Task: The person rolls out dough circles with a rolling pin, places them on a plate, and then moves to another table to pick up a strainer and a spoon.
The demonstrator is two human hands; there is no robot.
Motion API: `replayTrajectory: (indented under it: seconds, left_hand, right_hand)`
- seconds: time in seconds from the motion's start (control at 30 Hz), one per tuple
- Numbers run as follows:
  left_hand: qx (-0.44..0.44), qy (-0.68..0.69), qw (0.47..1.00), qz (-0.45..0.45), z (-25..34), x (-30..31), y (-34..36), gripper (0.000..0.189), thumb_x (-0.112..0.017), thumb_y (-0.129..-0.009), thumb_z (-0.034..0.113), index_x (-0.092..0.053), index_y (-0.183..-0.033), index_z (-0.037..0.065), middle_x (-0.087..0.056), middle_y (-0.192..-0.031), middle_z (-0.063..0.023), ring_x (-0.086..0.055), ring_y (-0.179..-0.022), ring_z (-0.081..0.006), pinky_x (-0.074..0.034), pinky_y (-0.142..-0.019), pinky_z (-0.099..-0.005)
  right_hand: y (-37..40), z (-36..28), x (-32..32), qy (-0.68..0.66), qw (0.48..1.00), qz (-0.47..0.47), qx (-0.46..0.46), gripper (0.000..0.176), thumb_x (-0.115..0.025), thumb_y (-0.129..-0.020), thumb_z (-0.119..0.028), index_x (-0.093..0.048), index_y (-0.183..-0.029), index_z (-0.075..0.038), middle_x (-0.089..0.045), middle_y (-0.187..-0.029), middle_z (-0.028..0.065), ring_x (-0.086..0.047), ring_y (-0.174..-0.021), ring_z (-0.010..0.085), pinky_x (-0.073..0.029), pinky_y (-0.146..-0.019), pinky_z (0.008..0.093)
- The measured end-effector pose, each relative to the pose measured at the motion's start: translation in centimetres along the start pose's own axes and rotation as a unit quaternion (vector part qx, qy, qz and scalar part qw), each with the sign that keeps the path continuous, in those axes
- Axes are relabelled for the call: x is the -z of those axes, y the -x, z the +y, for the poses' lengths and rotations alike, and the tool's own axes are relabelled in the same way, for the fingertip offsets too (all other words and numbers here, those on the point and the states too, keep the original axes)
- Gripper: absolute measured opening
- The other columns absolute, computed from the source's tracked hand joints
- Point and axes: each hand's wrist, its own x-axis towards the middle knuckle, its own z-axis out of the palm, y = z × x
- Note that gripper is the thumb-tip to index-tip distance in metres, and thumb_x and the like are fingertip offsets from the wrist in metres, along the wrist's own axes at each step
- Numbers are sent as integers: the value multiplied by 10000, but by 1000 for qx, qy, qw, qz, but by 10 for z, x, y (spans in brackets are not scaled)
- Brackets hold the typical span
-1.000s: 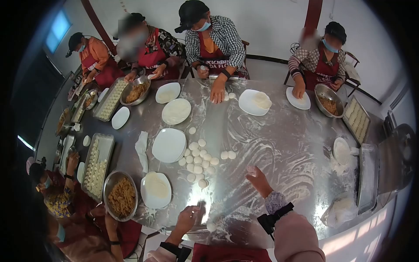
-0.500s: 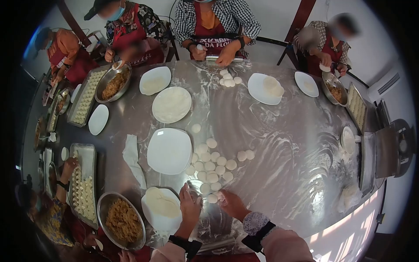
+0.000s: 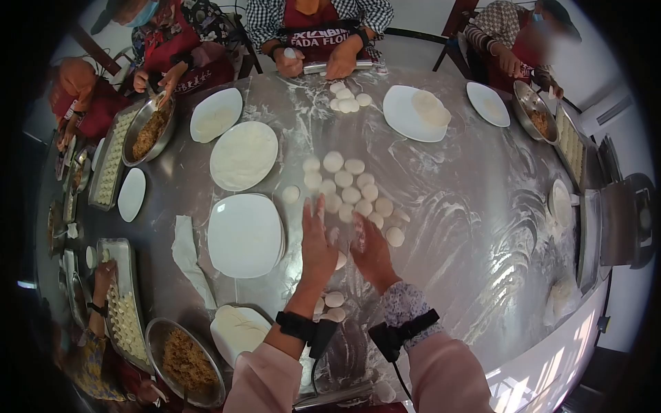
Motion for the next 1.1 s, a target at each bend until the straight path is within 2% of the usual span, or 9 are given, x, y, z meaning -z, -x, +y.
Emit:
replayTrajectory:
  seconds: [0.1,0.23,0.3,0.37,0.43,0.5,0.67,0.93,1.1]
  left_hand:
    - [24,-14,998,64,-5,14,-1,591,-550,-833,-17,-351,-1379,91,-341,-1374,-234,-419,-1245,-331,-458,-922,-366]
    - [48,23,995,-82,-32,47,70,344,-570,-817,-12,-571,-1157,47,-615,-967,-150,-627,-832,-270,-513,-750,-358]
    - [91,-7,986,-140,-25,64,108,333,-578,-816,15,-578,-1147,54,-593,-1038,-159,-590,-911,-305,-489,-796,-381]
    - [135,-36,970,-199,-18,71,129,323,-587,-815,42,-585,-1138,62,-571,-1109,-168,-552,-991,-340,-464,-841,-405]
    - [-49,-184,966,-174,-14,68,146,363,-628,-786,77,-598,-1148,80,-529,-1195,-146,-519,-1051,-345,-434,-887,-421]
    - [-46,-170,971,-164,-19,63,164,387,-647,-765,98,-610,-1151,97,-482,-1264,-134,-489,-1080,-349,-405,-920,-434]
    - [-34,-185,955,-229,-12,74,227,302,-621,-783,100,-642,-1085,104,-500,-1214,-126,-498,-1066,-324,-415,-897,-419]
    - [1,-51,976,-212,-14,73,280,361,-614,-772,30,-600,-1125,105,-544,-1140,-110,-546,-972,-293,-469,-828,-373]
    - [-67,-82,961,-254,-16,59,275,346,-617,-733,34,-595,-1078,49,-549,-1082,-122,-540,-971,-300,-454,-856,-400]
  right_hand:
    - [-7,0,30,81,995,55,26,510,-570,-736,26,-474,-1234,-32,-534,-1152,192,-522,-1060,347,-430,-907,400]
    - [27,18,67,172,985,20,-6,462,-583,-725,40,-518,-1176,-34,-539,-1123,184,-509,-1067,348,-427,-912,401]
    - [43,24,73,142,984,1,-107,431,-586,-713,48,-545,-1134,-37,-538,-1113,174,-501,-1072,343,-429,-910,402]
    - [59,12,62,92,993,-76,-23,482,-586,-701,48,-531,-1168,-55,-525,-1154,168,-482,-1119,334,-422,-940,387]
    - [67,-10,38,66,979,-179,70,563,-602,-699,-2,-492,-1246,-75,-479,-1263,170,-426,-1209,335,-343,-1032,420]
    - [82,-18,11,80,946,-280,144,622,-650,-719,-107,-447,-1307,-111,-353,-1409,139,-312,-1314,323,-227,-1091,459]
    - [153,-18,2,114,909,-355,185,583,-624,-742,-83,-456,-1298,-132,-367,-1402,107,-324,-1310,310,-242,-1084,456]
    - [91,-23,12,128,958,-190,171,497,-599,-754,-54,-491,-1237,-99,-416,-1321,192,-343,-1272,385,-264,-1065,480]
    - [75,9,-7,133,946,-223,194,480,-617,-754,-68,-499,-1219,-98,-413,-1321,184,-338,-1268,385,-249,-1078,474]
